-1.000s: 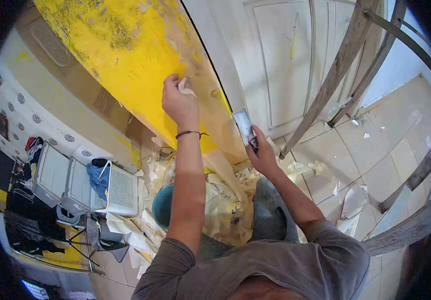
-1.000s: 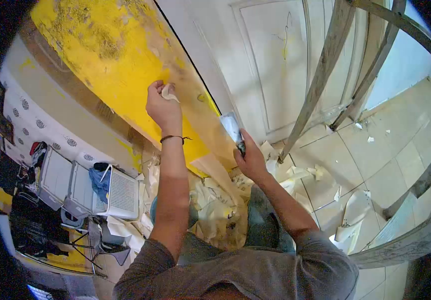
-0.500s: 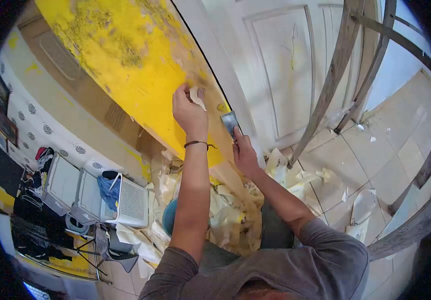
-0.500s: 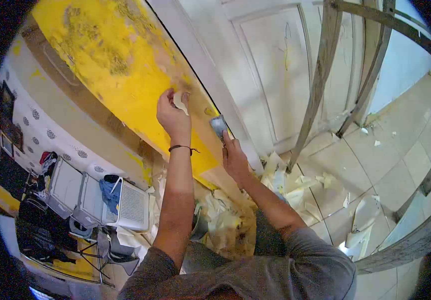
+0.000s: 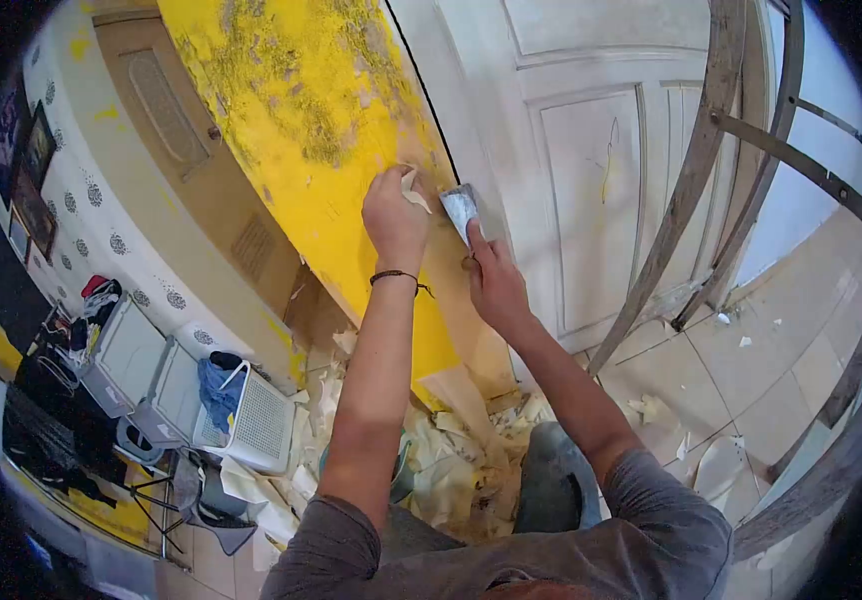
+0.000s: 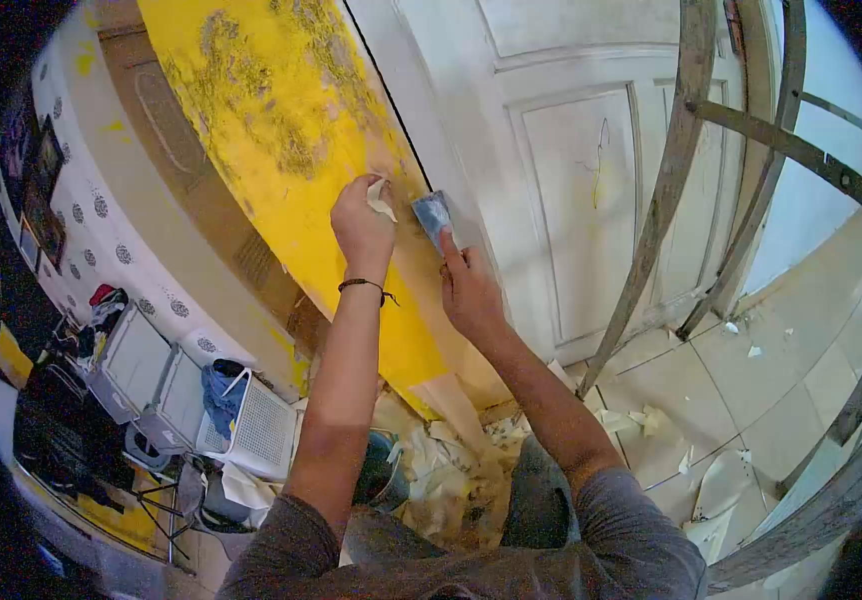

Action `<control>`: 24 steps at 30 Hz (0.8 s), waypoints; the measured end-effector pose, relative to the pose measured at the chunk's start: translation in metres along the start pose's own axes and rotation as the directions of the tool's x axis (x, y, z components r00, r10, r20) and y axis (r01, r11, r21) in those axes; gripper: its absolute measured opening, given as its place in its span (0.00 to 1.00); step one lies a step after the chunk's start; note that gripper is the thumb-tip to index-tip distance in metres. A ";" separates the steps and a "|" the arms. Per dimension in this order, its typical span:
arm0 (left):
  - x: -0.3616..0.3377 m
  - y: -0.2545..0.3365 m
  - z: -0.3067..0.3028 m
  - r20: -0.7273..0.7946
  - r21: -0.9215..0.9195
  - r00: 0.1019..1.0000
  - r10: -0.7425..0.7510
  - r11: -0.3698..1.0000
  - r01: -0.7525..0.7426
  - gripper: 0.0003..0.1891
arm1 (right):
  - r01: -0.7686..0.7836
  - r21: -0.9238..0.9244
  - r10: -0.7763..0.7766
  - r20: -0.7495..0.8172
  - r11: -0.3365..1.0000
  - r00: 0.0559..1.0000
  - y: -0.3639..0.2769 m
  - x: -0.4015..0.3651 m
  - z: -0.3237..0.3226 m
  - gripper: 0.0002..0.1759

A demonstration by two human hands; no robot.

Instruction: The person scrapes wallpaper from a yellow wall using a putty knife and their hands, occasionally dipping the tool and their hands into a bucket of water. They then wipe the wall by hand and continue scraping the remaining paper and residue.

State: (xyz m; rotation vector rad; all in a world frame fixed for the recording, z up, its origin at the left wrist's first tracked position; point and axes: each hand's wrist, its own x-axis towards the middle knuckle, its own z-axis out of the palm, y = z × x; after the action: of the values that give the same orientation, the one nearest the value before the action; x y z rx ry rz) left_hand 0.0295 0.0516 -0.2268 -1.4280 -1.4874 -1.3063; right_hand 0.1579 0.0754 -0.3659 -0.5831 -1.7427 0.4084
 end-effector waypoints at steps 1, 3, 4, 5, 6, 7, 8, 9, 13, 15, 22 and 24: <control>0.002 0.002 -0.001 0.016 -0.012 1.000 -0.023 1.000 0.023 0.09 | -0.031 -0.037 0.033 0.033 0.999 0.999 -0.004 0.002 -0.004 0.36; 0.006 0.005 -0.002 0.004 -0.057 0.999 -0.040 0.998 0.040 0.09 | -0.061 -0.083 0.066 0.062 0.995 0.996 -0.007 0.004 -0.008 0.36; 0.008 0.007 -0.003 -0.003 -0.095 0.999 -0.053 0.994 0.052 0.09 | -0.049 -0.080 0.053 0.053 0.996 0.997 -0.008 0.003 -0.008 0.36; 0.012 0.008 -0.004 -0.005 -0.101 0.999 -0.052 0.994 0.051 0.09 | -0.039 -0.076 0.042 0.044 0.996 0.998 -0.008 0.001 -0.008 0.36; 0.016 0.009 -0.005 -0.060 -0.074 0.997 0.038 0.996 -0.042 0.08 | -0.040 -0.079 0.043 0.040 0.996 0.998 -0.007 -0.005 -0.007 0.36; 0.020 0.010 -0.005 -0.111 -0.042 0.985 0.129 0.990 -0.134 0.07 | -0.053 -0.109 0.060 0.063 0.993 0.996 -0.005 -0.013 -0.005 0.36; 0.024 0.010 -0.004 -0.109 -0.046 0.986 0.128 0.990 -0.133 0.07 | -0.066 -0.138 0.079 0.087 0.988 0.993 -0.001 -0.020 -0.002 0.35; 0.029 0.010 -0.003 -0.058 -0.234 0.997 0.052 0.970 -0.064 0.06 | -0.069 -0.141 0.082 0.087 0.988 0.993 0.004 -0.024 0.003 0.35; 0.031 -0.003 -0.006 0.168 -0.573 0.985 -0.035 0.810 0.127 0.06 | -0.050 -0.164 0.066 0.095 0.985 0.993 -0.006 -0.019 0.007 0.38; 0.025 -0.008 -0.014 0.192 -0.615 0.979 -0.062 0.770 0.169 0.07 | -0.100 -0.172 0.124 0.134 0.980 0.983 -0.015 -0.016 0.009 0.37; -0.027 -0.006 -0.065 0.349 -0.584 0.936 0.044 0.791 0.181 0.13 | 0.035 -0.182 -0.031 0.026 0.983 0.999 0.012 -0.025 0.032 0.39; -0.051 -0.013 -0.076 0.527 -0.368 0.840 0.126 0.925 0.092 0.20 | 0.052 -0.215 -0.047 0.027 0.975 0.999 0.012 -0.019 0.033 0.39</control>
State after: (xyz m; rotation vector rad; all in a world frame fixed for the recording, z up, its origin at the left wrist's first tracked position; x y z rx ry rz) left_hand 0.0130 -0.0341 -0.2580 -2.2092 -1.6134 -1.2858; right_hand 0.1315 0.0752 -0.3963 -0.6898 -1.8316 0.1920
